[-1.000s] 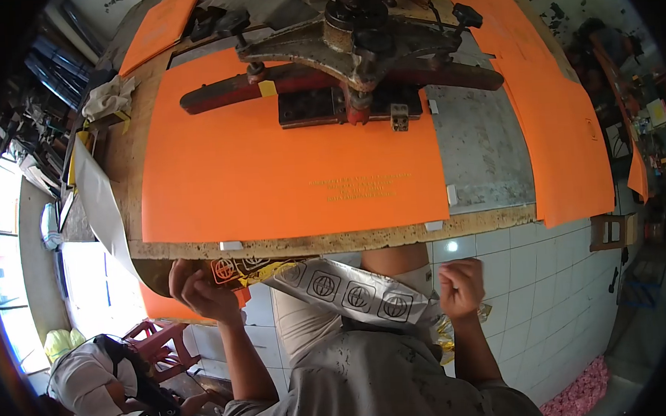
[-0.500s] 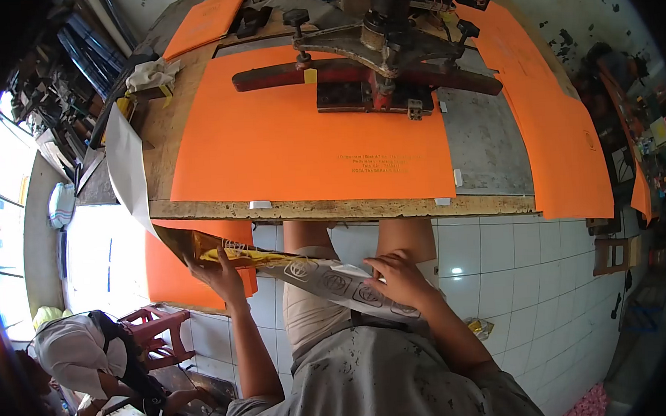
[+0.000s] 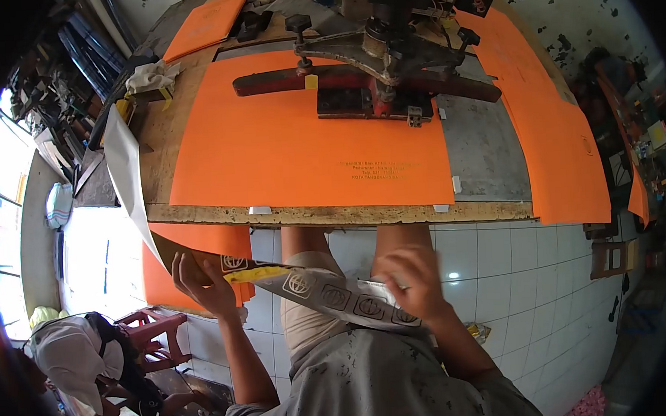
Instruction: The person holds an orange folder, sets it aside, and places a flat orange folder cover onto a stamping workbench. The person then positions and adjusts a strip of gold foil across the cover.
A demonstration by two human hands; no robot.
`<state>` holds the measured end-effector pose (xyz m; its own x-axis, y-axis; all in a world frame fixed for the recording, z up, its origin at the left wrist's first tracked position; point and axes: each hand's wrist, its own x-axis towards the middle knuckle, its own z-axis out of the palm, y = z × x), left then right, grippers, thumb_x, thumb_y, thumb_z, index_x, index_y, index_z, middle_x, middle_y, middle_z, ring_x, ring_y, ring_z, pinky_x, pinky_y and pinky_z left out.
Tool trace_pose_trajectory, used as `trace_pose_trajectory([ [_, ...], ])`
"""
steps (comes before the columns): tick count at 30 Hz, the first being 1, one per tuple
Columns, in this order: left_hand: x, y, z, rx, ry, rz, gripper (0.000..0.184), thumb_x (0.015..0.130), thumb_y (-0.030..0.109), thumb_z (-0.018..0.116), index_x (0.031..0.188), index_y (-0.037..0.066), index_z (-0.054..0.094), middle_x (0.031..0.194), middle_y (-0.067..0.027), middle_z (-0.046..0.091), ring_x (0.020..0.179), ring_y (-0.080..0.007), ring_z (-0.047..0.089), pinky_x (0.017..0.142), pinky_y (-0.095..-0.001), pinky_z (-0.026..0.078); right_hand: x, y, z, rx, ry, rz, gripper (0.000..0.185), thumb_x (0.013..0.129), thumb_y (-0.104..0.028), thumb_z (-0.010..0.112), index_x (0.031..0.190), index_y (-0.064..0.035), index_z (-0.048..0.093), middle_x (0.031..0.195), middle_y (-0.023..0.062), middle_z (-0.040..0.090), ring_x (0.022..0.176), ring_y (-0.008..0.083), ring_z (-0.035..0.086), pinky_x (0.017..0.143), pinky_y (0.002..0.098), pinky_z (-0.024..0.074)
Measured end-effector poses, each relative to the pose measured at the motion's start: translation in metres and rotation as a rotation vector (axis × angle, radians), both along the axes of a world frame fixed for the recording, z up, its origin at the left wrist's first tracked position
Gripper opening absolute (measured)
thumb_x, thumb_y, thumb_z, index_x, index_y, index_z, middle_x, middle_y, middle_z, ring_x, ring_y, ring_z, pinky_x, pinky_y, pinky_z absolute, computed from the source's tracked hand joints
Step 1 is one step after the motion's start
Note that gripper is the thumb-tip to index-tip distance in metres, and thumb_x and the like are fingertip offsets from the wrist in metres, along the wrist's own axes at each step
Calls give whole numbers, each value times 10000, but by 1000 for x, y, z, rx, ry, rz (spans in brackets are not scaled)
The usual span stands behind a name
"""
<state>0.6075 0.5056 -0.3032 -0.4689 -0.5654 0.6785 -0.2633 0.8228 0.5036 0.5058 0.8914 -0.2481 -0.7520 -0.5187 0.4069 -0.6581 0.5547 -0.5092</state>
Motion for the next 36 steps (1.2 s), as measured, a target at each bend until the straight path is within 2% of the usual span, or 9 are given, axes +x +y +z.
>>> trace_pose_trajectory([
  [3,-28,26,37,-115,16,-195,479,930,134,658,1366,-8,521,1408,-204,519,1318,-375,484,1107,-512,390,-21,22,25,-48,280,-277,390,893,-261,696,1226,-59,675,1317,54,636,1285,321,531,1068,488,340],
  [7,-72,49,56,-217,-81,-397,463,903,172,656,1340,51,567,1435,-170,542,1357,-375,479,1131,-511,350,-64,40,23,72,275,-308,466,947,-333,625,1315,-48,645,1423,81,594,1419,343,433,1130,503,285],
  [9,-88,54,53,-228,-107,-453,457,906,246,641,1332,85,594,1464,-143,545,1388,-360,472,1147,-502,327,-71,45,20,106,249,-281,460,960,-330,608,1319,-44,644,1426,73,599,1416,334,443,1129,500,287],
  [12,-95,52,46,-265,-188,-460,441,918,269,619,1321,88,607,1456,-136,562,1382,-346,489,1155,-505,316,-74,47,16,116,229,-276,459,981,-340,580,1323,-40,643,1427,60,608,1410,320,457,1125,492,292],
  [16,-99,51,39,-251,-128,-458,403,943,316,584,1263,78,649,1391,-136,621,1348,-349,531,1149,-499,314,-77,47,11,110,241,-289,463,1004,-364,550,1320,-41,650,1418,48,617,1396,314,476,1114,478,302],
  [25,-102,50,27,-269,-93,-420,436,994,409,526,1235,72,659,1335,-149,657,1318,-358,558,1132,-498,324,-79,48,5,116,269,-312,496,1021,-419,506,1300,-44,671,1397,46,634,1368,305,505,1082,453,321],
  [36,-104,50,25,-282,-78,-412,441,1011,440,503,1208,76,657,1313,-154,665,1298,-358,574,1122,-499,333,-79,47,4,123,265,-330,517,1024,-454,496,1285,-49,683,1384,46,645,1350,303,524,1069,443,321],
])
